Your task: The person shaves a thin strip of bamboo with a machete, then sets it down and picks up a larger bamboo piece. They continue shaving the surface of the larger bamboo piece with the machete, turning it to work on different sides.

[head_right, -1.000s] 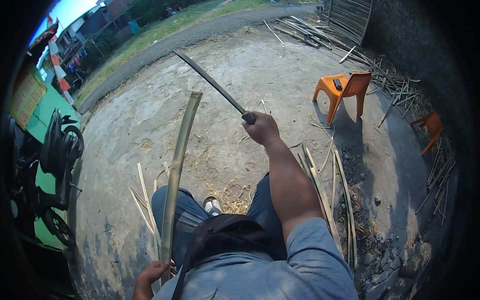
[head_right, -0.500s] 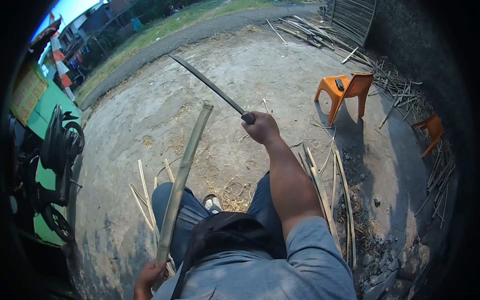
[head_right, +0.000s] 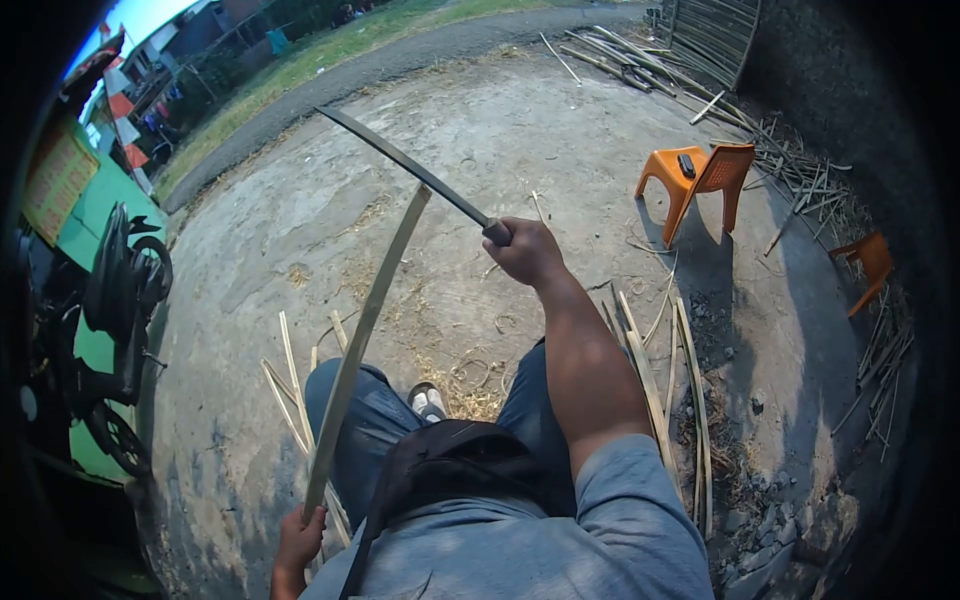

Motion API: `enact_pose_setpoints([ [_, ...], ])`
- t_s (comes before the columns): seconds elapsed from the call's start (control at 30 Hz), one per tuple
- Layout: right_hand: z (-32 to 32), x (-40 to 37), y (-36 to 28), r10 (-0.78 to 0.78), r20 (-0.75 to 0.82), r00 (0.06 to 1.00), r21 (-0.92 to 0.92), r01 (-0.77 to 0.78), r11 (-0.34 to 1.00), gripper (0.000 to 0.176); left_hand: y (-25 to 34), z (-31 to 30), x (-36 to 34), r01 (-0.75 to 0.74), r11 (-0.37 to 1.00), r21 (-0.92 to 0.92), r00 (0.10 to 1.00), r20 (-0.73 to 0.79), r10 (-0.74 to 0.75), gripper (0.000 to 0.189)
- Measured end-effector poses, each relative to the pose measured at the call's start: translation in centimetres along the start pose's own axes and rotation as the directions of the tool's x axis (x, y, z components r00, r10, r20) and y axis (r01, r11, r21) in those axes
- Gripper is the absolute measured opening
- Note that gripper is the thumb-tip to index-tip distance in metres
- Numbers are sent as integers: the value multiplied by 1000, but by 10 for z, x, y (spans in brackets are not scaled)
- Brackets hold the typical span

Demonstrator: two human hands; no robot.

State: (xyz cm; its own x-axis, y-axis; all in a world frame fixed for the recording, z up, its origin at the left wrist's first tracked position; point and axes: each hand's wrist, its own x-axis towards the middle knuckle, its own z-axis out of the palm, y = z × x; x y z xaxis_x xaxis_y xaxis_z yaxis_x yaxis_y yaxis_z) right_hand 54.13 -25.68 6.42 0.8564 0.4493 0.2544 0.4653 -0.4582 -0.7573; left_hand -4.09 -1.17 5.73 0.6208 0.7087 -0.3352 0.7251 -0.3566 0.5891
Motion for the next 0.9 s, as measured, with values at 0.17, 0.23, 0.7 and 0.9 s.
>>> enact_pose_setpoints([
  [0.17,4,-11,-24,-150,94,984,-17,152,988,22,15,13,0,-93,996,14,992,-88,94,48],
  [0.23,17,-18,-34,-211,139,967,-47,220,974,18,18,15,3,-173,977,127,974,-128,190,50],
  [0.7,67,-37,-66,-169,448,878,-317,333,888,11,9,17,17,-200,943,264,962,-130,240,60],
  [0.9,63,-30,-57,-19,453,891,-263,154,953,20,8,20,17,-224,930,293,954,-131,271,59],
])
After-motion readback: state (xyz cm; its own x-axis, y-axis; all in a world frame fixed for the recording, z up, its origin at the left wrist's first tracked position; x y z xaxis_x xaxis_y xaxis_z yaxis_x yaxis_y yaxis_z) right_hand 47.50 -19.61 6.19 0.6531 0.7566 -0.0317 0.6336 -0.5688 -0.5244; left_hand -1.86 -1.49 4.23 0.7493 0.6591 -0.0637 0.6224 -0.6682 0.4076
